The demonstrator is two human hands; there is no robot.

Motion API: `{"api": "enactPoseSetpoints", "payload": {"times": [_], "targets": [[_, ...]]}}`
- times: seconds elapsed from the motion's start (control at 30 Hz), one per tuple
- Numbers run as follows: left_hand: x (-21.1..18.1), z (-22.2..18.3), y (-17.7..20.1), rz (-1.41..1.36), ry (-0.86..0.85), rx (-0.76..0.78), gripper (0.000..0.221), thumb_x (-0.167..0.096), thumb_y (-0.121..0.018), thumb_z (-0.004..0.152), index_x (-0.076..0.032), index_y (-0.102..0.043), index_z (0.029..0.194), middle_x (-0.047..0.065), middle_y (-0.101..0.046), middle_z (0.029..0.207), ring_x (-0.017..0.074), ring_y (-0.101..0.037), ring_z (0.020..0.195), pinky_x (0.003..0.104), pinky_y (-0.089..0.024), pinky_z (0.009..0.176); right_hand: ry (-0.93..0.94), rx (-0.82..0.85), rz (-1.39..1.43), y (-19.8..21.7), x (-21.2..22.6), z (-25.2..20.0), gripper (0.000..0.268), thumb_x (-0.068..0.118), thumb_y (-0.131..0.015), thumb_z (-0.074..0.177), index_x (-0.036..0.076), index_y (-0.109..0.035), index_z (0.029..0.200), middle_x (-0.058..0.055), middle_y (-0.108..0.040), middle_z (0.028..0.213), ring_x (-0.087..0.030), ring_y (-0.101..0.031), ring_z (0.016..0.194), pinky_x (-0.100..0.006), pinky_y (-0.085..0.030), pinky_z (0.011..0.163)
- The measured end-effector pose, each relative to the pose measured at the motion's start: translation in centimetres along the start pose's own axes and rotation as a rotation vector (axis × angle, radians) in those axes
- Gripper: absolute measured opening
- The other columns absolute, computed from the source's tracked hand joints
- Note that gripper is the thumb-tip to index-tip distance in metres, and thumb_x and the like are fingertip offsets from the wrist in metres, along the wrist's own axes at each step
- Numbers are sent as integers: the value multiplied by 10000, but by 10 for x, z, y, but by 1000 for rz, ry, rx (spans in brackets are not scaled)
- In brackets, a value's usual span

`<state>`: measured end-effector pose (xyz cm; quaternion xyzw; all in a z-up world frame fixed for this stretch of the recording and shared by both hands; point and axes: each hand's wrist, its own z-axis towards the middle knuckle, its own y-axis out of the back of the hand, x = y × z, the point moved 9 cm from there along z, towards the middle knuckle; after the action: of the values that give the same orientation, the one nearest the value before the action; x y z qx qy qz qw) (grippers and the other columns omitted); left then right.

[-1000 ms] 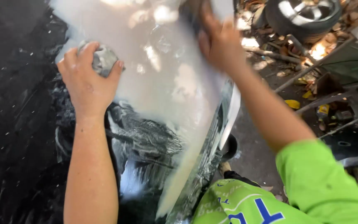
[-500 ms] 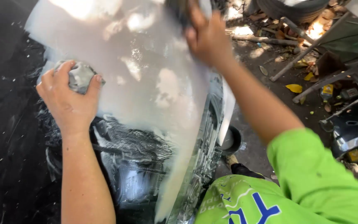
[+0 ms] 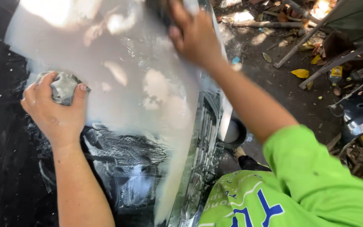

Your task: Sand and wipe the hood of a car using a sanding block and a wet cloth.

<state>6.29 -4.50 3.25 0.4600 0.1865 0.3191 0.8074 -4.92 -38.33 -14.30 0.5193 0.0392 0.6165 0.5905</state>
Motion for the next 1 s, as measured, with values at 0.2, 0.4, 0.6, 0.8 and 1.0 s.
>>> {"api": "enactPoseSetpoints", "payload": {"times": [0.2,0.4,0.6,0.8,1.0], "targets": [[-9,7,4,47,19,3,556,-237,-931,868,-52,-649,1310,180,-547,1370,407,-450,1272,540,-409,1056,176,52,126,44,56,-98,789,403,-721,933,262,-315,1595,-250,-554,1057,-419,-558,958,-520,-524,799],[0,1,0,32,27,13,548,-245,-944,900,-81,-656,1335,121,-570,1351,361,-466,1327,526,-424,1125,246,-275,33,-2,-21,30,419,363,-713,1058,246,-468,1377,-165,-620,1155,-408,-612,1037,-524,-533,880],[2,-3,-1,39,-56,2,556,-242,-929,906,-70,-639,1348,131,-558,1333,349,-484,1262,523,-425,1138,40,106,154,44,50,-112,689,361,-712,974,256,-414,1587,-249,-542,1057,-423,-561,967,-533,-507,820],[8,0,-5,43,-11,-11,526,-219,-907,891,-81,-620,1310,127,-565,1379,364,-479,1281,511,-428,1137,79,87,116,10,13,-35,731,359,-714,958,224,-391,1600,-281,-538,1057,-448,-570,945,-511,-508,772],[3,2,1,-14,-24,-13,540,-252,-913,911,-75,-639,1341,109,-594,1348,333,-499,1281,505,-411,1154,78,-163,23,24,3,-23,524,401,-688,1057,258,-426,1488,-219,-569,1149,-414,-584,1023,-517,-514,850]]}}
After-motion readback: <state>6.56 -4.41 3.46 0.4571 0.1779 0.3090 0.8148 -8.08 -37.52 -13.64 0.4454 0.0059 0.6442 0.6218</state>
